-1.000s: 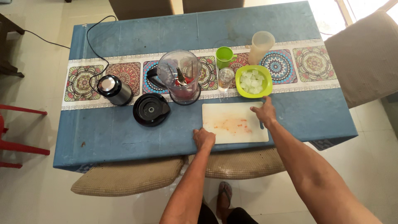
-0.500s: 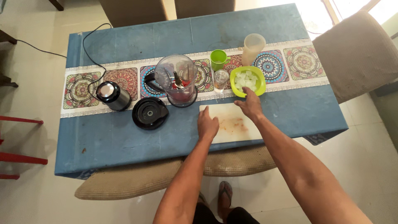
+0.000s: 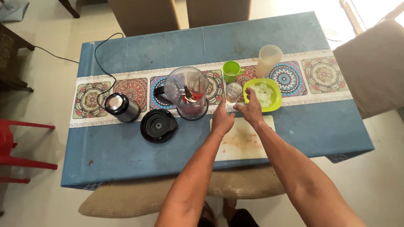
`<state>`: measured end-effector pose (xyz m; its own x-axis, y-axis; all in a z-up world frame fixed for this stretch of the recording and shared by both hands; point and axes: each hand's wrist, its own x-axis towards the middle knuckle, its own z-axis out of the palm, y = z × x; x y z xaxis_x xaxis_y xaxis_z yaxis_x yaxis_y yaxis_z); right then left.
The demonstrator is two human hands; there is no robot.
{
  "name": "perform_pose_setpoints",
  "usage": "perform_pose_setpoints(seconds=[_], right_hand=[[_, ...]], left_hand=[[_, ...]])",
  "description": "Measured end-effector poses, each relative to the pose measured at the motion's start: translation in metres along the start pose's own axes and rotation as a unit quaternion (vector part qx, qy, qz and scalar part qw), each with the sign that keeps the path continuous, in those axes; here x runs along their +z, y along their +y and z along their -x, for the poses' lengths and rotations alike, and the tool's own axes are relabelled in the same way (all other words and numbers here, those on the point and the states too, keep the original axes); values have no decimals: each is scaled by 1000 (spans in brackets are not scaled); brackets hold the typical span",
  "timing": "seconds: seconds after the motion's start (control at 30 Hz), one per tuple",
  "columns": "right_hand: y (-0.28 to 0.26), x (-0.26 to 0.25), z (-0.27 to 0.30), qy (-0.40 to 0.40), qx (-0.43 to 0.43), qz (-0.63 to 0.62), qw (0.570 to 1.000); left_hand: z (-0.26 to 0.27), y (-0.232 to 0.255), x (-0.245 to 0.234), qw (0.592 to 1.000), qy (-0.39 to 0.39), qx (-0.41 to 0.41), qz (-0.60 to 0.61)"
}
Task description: The person places chopped tomatoes, water, and chopped onions into a blender jar, secures the lid, and attaches the motor base to blend the ingredients.
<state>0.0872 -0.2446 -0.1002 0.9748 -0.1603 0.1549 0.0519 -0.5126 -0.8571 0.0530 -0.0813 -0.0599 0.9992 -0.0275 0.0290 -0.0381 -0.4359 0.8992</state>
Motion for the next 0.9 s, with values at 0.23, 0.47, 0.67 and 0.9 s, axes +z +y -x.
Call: perform_pose_setpoints(seconds=[0.23,0.47,0.67,0.9], right_hand=[[2,15,-27,-19,-43,-29,998],[-9,17,-31,-30,-28,-59,997],[-20,12,-34,-21,-44,-22,999],[-60,-14,-32,-65,-42,-44,996]], left_hand=[[-25,-11,22,1000,18,11,11],[-29,-11,35,998,40,-26,43],[-29,-7,35,997,57,-22,47],[-17,20,18,989,115,68,70]])
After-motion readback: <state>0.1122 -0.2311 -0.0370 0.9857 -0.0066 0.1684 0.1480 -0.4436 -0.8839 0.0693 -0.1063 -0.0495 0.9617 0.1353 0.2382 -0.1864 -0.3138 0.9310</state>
